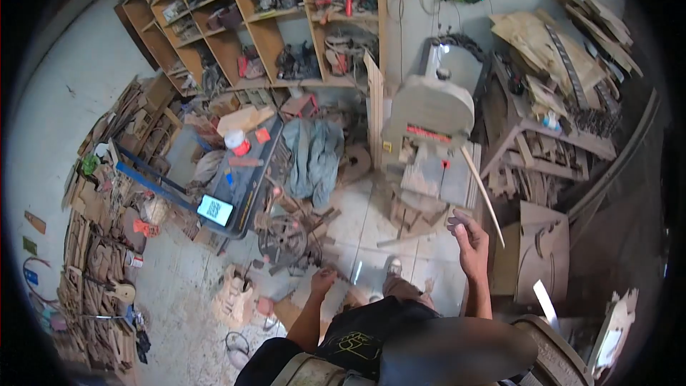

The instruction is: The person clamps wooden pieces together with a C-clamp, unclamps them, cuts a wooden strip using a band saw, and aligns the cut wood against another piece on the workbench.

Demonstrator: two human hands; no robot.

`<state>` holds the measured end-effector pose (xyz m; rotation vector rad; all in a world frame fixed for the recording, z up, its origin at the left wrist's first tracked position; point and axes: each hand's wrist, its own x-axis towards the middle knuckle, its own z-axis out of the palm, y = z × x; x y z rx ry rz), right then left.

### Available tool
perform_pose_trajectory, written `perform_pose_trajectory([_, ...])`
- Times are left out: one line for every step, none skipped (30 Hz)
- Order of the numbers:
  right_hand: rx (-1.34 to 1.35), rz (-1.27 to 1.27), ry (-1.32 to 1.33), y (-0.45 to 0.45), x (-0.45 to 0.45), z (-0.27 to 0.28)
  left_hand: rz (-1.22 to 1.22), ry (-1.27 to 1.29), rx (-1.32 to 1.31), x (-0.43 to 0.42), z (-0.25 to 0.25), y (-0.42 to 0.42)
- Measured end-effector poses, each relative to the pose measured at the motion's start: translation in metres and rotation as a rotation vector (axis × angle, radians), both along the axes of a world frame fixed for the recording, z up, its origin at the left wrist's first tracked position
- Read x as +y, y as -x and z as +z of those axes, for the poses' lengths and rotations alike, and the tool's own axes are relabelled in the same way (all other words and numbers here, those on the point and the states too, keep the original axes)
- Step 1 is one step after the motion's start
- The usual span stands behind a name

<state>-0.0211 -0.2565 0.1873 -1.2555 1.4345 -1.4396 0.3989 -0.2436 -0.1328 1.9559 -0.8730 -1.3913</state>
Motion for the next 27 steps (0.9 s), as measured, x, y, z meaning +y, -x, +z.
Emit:
perform_pose_trajectory([-0.012, 0.001, 0.029, 0.002, -0.015, 0.005, 0.026, 0.128, 0.035, -0.035, -0.003, 0.005])
perform_pose_trajectory([-0.023, 0.000, 0.059, 0.004, -0.031, 0.010, 0.049, 0.257, 0.070, -0.070, -0.006, 0.009])
perform_pose_trajectory([-0.098, -0.014, 0.124, 0.002, -0.047, 0.013, -0.025, 0.308, -0.026, -0.110, 0.010, 0.011])
perform_pose_trajectory([-0.114, -0.001, 0.126, 0.005, -0.061, 0.017, -0.099, 0.350, -0.121, -0.151, 0.033, 0.017])
perform_pose_trajectory([-0.126, 0.013, 0.121, 0.010, -0.074, 0.021, -0.019, 0.422, -0.024, -0.186, 0.051, 0.028])
perform_pose_trajectory([-0.137, 0.029, 0.114, 0.014, -0.085, 0.024, 0.065, 0.490, 0.076, -0.219, 0.069, 0.039])
perform_pose_trajectory([-0.125, 0.000, 0.177, 0.016, -0.098, 0.026, 0.025, 0.564, -0.034, -0.252, 0.093, 0.046])
perform_pose_trajectory([-0.121, -0.008, 0.180, 0.025, -0.106, 0.028, -0.015, 0.637, -0.144, -0.280, 0.119, 0.053])
perform_pose_trajectory([-0.116, -0.016, 0.186, 0.036, -0.112, 0.032, 0.007, 0.642, -0.074, -0.301, 0.141, 0.064])
perform_pose_trajectory([-0.111, -0.026, 0.199, 0.045, -0.119, 0.036, 0.027, 0.653, -0.002, -0.322, 0.163, 0.075])
perform_pose_trajectory([-0.122, -0.069, 0.259, 0.053, -0.126, 0.037, 0.047, 0.668, 0.074, -0.343, 0.184, 0.086])
perform_pose_trajectory([-0.164, -0.097, 0.271, 0.062, -0.129, 0.043, 0.049, 0.678, 0.130, -0.366, 0.201, 0.095])
perform_pose_trajectory([-0.168, -0.126, 0.286, 0.074, -0.133, 0.043, 0.050, 0.689, 0.184, -0.387, 0.217, 0.103])
perform_pose_trajectory([-0.176, -0.158, 0.299, 0.086, -0.137, 0.042, 0.047, 0.697, 0.236, -0.409, 0.235, 0.108])
perform_pose_trajectory([-0.189, -0.198, 0.318, 0.095, -0.141, 0.041, 0.066, 0.717, 0.232, -0.426, 0.267, 0.117])
perform_pose_trajectory([-0.206, -0.239, 0.334, 0.102, -0.145, 0.041, 0.076, 0.769, 0.282, -0.451, 0.285, 0.121])
perform_pose_trajectory([-0.205, -0.256, 0.342, 0.105, -0.148, 0.046, 0.085, 0.819, 0.333, -0.479, 0.301, 0.124])
perform_pose_trajectory([-0.190, -0.303, 0.359, 0.105, -0.152, 0.052, 0.075, 0.879, 0.302, -0.512, 0.315, 0.124])
perform_pose_trajectory([-0.158, -0.341, 0.374, 0.105, -0.155, 0.054, 0.062, 0.938, 0.271, -0.548, 0.332, 0.125])
perform_pose_trajectory([-0.127, -0.384, 0.388, 0.103, -0.161, 0.057, 0.032, 1.000, 0.208, -0.581, 0.352, 0.126])
perform_pose_trajectory([-0.090, -0.423, 0.404, 0.094, -0.168, 0.065, 0.000, 1.057, 0.145, -0.611, 0.375, 0.127])
perform_pose_trajectory([-0.050, -0.438, 0.424, 0.088, -0.177, 0.066, -0.001, 1.106, 0.158, -0.638, 0.404, 0.132])
perform_pose_trajectory([-0.008, -0.453, 0.444, 0.082, -0.186, 0.065, 0.005, 1.163, 0.150, -0.684, 0.418, 0.131])
perform_pose_trajectory([0.036, -0.467, 0.464, 0.074, -0.198, 0.066, 0.027, 1.190, 0.237, -0.704, 0.451, 0.138])
perform_pose_trajectory([0.054, -0.507, 0.442, 0.055, -0.212, 0.077, 0.004, 1.201, 0.159, -0.723, 0.484, 0.137])
perform_pose_trajectory([0.082, -0.503, 0.443, 0.041, -0.227, 0.081, 0.006, 1.232, 0.227, -0.769, 0.497, 0.136])
perform_pose_trajectory([0.111, -0.498, 0.447, 0.029, -0.245, 0.086, 0.009, 1.265, 0.296, -0.811, 0.509, 0.135])
